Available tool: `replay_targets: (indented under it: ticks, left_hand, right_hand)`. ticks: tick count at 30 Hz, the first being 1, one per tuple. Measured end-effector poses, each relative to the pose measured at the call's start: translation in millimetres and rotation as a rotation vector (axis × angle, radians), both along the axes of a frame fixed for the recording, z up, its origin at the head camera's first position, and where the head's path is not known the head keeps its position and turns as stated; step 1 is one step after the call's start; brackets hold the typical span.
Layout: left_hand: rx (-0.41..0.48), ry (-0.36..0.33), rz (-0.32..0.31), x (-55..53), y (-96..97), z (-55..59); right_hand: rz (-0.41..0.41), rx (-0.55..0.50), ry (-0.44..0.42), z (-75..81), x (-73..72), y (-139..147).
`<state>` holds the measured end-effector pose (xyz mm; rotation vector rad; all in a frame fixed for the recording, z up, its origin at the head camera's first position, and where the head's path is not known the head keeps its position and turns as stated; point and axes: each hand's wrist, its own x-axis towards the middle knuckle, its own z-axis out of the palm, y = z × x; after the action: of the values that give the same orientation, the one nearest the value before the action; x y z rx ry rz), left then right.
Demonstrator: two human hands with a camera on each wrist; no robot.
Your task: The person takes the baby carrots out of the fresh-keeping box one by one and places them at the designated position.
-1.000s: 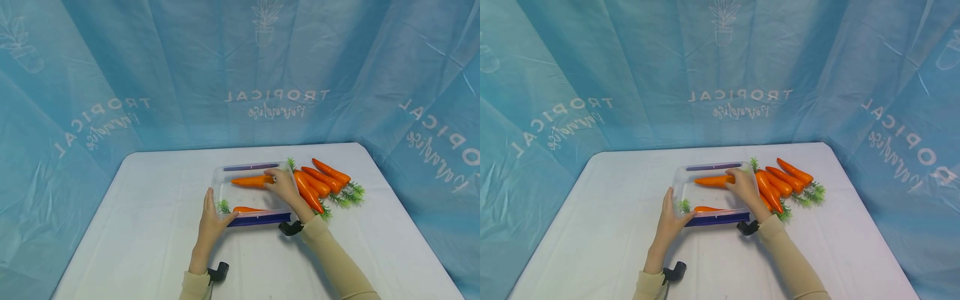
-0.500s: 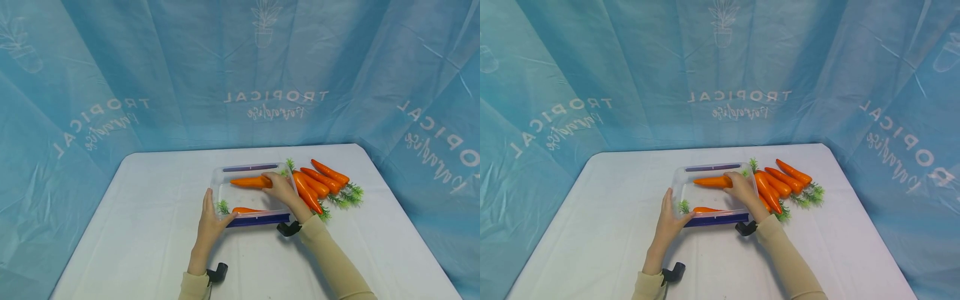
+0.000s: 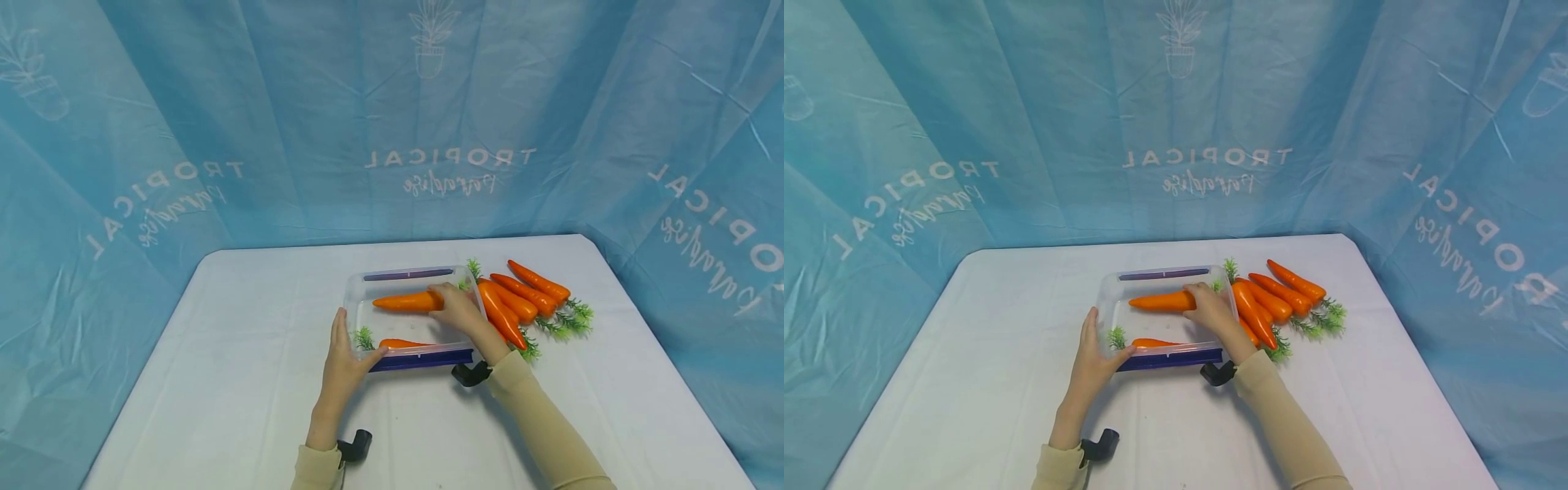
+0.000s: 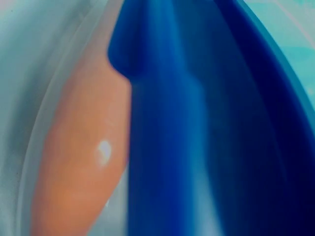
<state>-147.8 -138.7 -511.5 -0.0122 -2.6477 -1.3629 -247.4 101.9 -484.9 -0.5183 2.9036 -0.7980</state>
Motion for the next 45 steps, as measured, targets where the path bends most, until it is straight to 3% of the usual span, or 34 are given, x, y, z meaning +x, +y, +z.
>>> replay_targets:
  ticks: [21, 32, 45]
  left_hand:
    - [0.007, -0.012, 0.000, 2.0, -2.8, -2.3]
    - [0.018, -0.005, -0.002, 2.1, -1.8, -1.3]
    - [-0.007, 0.014, -0.011, -0.4, -1.0, 0.1]
  right_hand:
    - [-0.100, 0.010, -0.152, -5.8, 0.3, -4]
    - [-0.115, -0.008, 0.011, 3.3, 6.2, -3]
    - [-0.136, -0.161, 0.136, 21.6, 19.4, 5]
